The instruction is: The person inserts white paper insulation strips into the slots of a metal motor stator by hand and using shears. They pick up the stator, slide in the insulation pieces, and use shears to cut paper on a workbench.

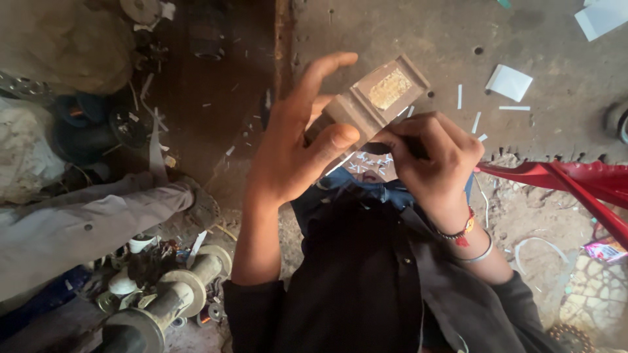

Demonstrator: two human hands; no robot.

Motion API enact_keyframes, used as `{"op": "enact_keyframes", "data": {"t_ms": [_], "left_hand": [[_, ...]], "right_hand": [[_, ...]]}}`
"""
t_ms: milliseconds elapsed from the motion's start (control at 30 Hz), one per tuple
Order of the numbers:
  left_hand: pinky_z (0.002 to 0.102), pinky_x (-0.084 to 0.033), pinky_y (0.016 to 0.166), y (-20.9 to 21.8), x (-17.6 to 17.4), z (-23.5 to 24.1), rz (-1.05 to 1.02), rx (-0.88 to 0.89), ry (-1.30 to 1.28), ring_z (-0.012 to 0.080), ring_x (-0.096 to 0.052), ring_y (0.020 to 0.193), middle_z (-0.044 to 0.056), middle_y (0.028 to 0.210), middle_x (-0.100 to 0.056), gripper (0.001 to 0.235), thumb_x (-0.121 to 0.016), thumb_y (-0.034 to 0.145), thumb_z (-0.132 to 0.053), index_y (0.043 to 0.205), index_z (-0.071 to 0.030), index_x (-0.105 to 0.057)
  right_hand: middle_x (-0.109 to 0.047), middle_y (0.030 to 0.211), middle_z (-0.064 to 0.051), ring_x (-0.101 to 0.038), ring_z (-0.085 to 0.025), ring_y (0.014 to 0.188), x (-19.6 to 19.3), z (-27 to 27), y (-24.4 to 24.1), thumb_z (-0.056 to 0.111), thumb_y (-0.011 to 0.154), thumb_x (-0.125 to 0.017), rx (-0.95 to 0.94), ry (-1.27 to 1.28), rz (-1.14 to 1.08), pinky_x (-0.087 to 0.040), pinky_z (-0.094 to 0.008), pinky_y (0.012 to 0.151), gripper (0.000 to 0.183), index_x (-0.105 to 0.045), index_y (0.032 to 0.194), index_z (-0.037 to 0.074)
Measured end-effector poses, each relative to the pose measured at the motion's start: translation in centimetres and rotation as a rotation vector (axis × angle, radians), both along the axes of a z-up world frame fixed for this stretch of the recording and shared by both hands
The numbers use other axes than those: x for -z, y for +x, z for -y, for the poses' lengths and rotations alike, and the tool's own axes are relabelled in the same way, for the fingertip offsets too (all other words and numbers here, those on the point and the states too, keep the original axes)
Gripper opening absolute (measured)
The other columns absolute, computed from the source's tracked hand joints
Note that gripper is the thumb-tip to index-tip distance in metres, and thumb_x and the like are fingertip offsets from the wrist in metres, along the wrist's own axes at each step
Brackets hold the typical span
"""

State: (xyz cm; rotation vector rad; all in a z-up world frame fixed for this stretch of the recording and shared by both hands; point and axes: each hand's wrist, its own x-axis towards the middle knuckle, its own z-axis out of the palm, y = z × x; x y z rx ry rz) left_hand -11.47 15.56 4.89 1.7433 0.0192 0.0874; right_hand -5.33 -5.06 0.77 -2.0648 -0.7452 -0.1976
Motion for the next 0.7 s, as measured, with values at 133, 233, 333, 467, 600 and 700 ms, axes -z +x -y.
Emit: {"op": "enact_keyframes", "data": {"t_ms": [133, 233, 333, 467, 600, 700], "left_hand": [[0.033, -0.06, 0.096, -0.06, 0.19, 0.09, -0.018, 0.001, 0.016, 0.0205, -0.082, 0.105, 0.012, 0.106, -0.082, 0.094, -0.057, 0.099, -0.08, 0.155, -0.007, -0.037], [0.033, -0.061, 0.091, -0.05, 0.24, 0.02, -0.032, -0.006, 0.03, 0.0197, -0.082, 0.101, 0.011, 0.103, -0.083, 0.094, -0.055, 0.097, -0.081, 0.154, -0.008, -0.038], [0.033, -0.061, 0.094, -0.07, 0.23, 0.11, -0.017, -0.011, 0.083, 0.0197, -0.083, 0.104, 0.011, 0.104, -0.083, 0.093, -0.053, 0.099, -0.081, 0.155, -0.008, -0.039], [0.035, -0.061, 0.096, -0.04, -0.12, 0.38, 0.019, -0.033, 0.088, 0.0215, -0.082, 0.103, 0.011, 0.104, -0.081, 0.094, -0.053, 0.101, -0.082, 0.154, -0.007, -0.038], [0.032, -0.06, 0.077, 0.23, -0.48, 0.44, 0.031, -0.076, 0.19, 0.0182, -0.082, 0.085, 0.007, 0.094, -0.081, 0.093, -0.049, 0.1, -0.082, 0.153, -0.006, -0.041], [0.029, -0.055, 0.058, 0.2, -0.22, 0.41, 0.033, -0.107, 0.278, 0.0148, -0.078, 0.069, 0.004, 0.083, -0.078, 0.09, -0.046, 0.098, -0.08, 0.146, -0.004, -0.047]], "right_hand": [[-0.072, 0.093, -0.005, -0.069, -0.011, 0.072, 0.09, 0.18, 0.17, 0.003, 0.093, -0.088, -0.042, 0.072, -0.087, -0.051, -0.024, 0.063, 0.018, -0.07, 0.096, 0.003], [-0.071, 0.084, -0.005, -0.067, -0.014, 0.071, 0.03, -0.13, 0.5, 0.003, 0.086, -0.09, -0.041, 0.037, -0.116, -0.048, -0.028, 0.064, 0.02, -0.07, 0.088, 0.003], [-0.07, 0.079, -0.006, -0.063, -0.015, 0.065, 0.0, -0.15, 1.0, 0.004, 0.082, -0.092, -0.044, 0.012, -0.186, -0.046, -0.028, 0.061, 0.022, -0.071, 0.084, 0.002], [-0.069, 0.083, -0.007, -0.065, -0.015, 0.069, -0.4, -0.01, 0.72, 0.001, 0.084, -0.088, -0.068, 0.05, -0.15, -0.047, -0.027, 0.062, 0.019, -0.07, 0.088, 0.002], [-0.069, 0.081, -0.006, -0.065, -0.013, 0.067, -0.6, -0.54, 0.36, -0.003, 0.086, -0.085, -0.014, 0.057, -0.131, -0.046, -0.027, 0.059, 0.017, -0.068, 0.085, 0.002], [-0.068, 0.078, -0.007, -0.063, -0.014, 0.064, -0.27, -0.53, 0.53, -0.004, 0.084, -0.084, -0.022, 0.04, -0.154, -0.045, -0.026, 0.059, 0.018, -0.067, 0.081, 0.001]]}}
